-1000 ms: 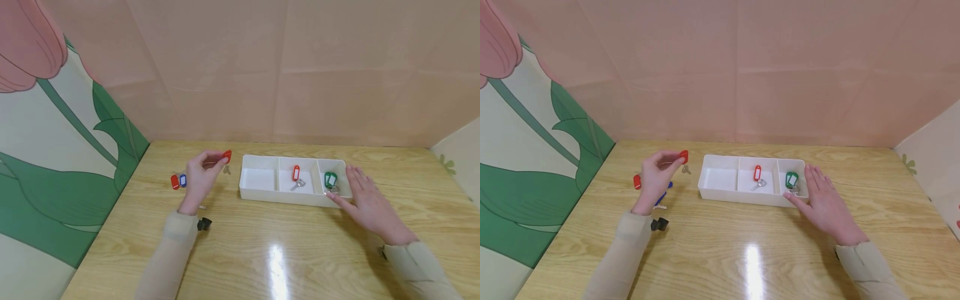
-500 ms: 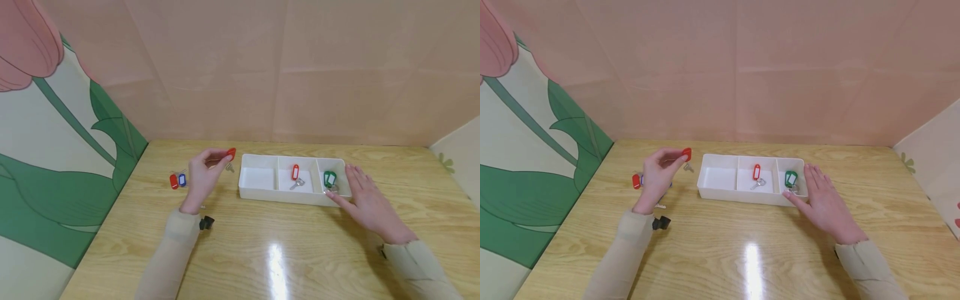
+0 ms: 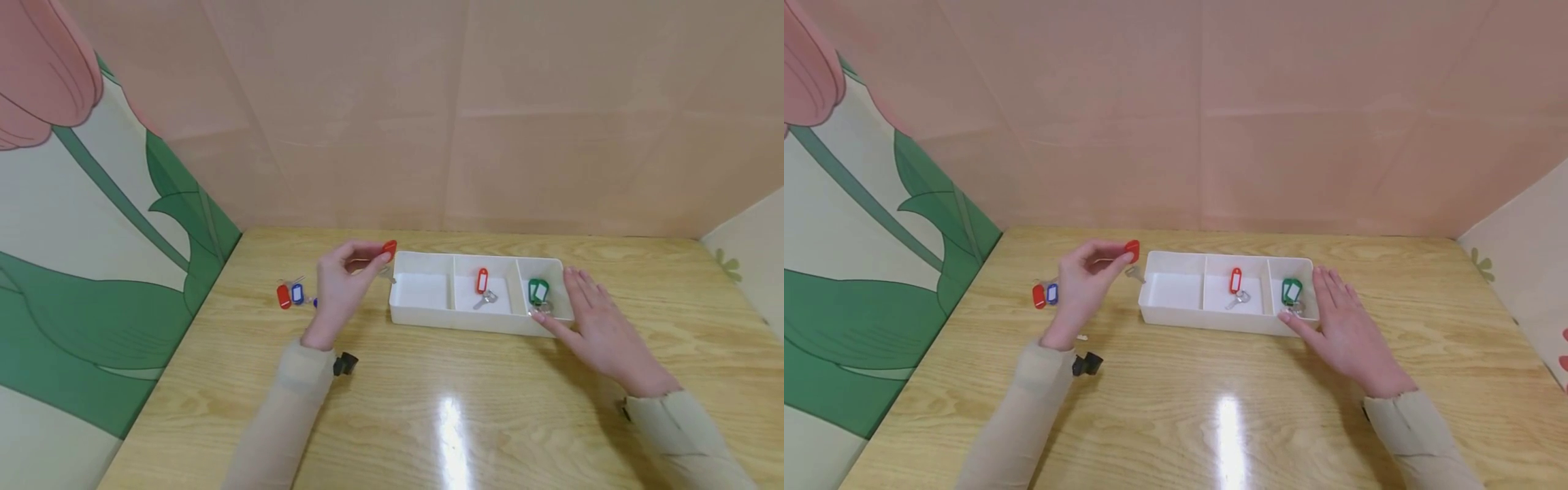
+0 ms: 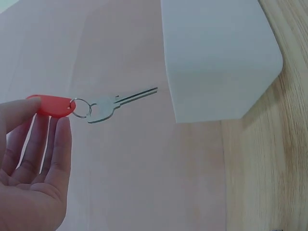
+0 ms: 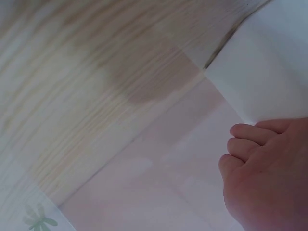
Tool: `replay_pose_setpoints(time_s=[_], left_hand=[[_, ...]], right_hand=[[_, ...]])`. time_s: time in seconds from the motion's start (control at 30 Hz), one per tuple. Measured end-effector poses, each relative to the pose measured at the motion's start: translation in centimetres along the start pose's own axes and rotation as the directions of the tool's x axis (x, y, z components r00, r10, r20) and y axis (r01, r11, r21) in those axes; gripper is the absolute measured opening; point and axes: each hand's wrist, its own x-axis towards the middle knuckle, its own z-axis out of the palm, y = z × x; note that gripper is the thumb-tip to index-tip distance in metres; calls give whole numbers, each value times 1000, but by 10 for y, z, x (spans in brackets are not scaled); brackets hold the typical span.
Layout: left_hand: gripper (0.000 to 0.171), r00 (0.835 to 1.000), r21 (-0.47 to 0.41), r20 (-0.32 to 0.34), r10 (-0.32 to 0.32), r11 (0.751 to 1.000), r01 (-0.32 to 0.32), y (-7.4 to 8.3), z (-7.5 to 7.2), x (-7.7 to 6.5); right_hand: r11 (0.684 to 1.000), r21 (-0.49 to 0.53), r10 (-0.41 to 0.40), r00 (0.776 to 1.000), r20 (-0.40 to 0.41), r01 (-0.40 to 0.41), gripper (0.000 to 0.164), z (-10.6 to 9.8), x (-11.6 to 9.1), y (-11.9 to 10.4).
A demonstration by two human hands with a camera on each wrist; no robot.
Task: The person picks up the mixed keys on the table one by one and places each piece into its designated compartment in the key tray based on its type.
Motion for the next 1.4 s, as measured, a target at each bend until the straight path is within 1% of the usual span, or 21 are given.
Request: replay_pose_setpoints(time_s=[0.17,0.37,0.43,0.63,0.7,0.83,0.93,0.97,1.07,1.17,1.4], left_hand=[[14,1000,-7,11,19,1000,-19,22,4,-5],[14,999,-34,21,50,998,-50,26,8,-6],[14,998,-46,26,51,998,-50,28,10,-6],[13,998,-43,38,40,998,-38,32,14,-7],[13,998,-45,45,34,998,-32,31,15,-7],[14,998,-61,61,26,998,-22,16,21,-6],[16,997,-77,68,40,996,-35,4,25,-5],[16,996,-83,71,49,996,-43,2,26,-5],[15,993,-101,82,82,992,-74,1,28,-5],[15,990,-120,96,104,989,-92,1,30,-5],[13,986,-128,127,106,988,-89,3,36,-6]], right_hand=[[1000,-1,0,1000,5,0,101,0,-1,0],[1000,1,-4,1000,0,4,101,0,-1,0],[1000,1,-7,1000,-4,7,101,0,-1,0],[1000,-2,-9,1000,-6,9,101,0,-1,-1],[1000,-2,-7,1000,-4,7,101,0,-1,-1],[1000,-5,-4,1000,0,4,101,-1,-1,-1],[1000,-6,-3,1000,-2,3,101,-1,-1,-1],[1000,-7,-4,1000,-3,4,101,-1,-1,-1],[1000,-8,-4,1000,-6,4,101,-1,-1,-1],[1000,-7,-3,1000,-5,3,101,-1,-1,-2],[1000,-5,-1,1000,-1,1,101,-1,-1,-1]])
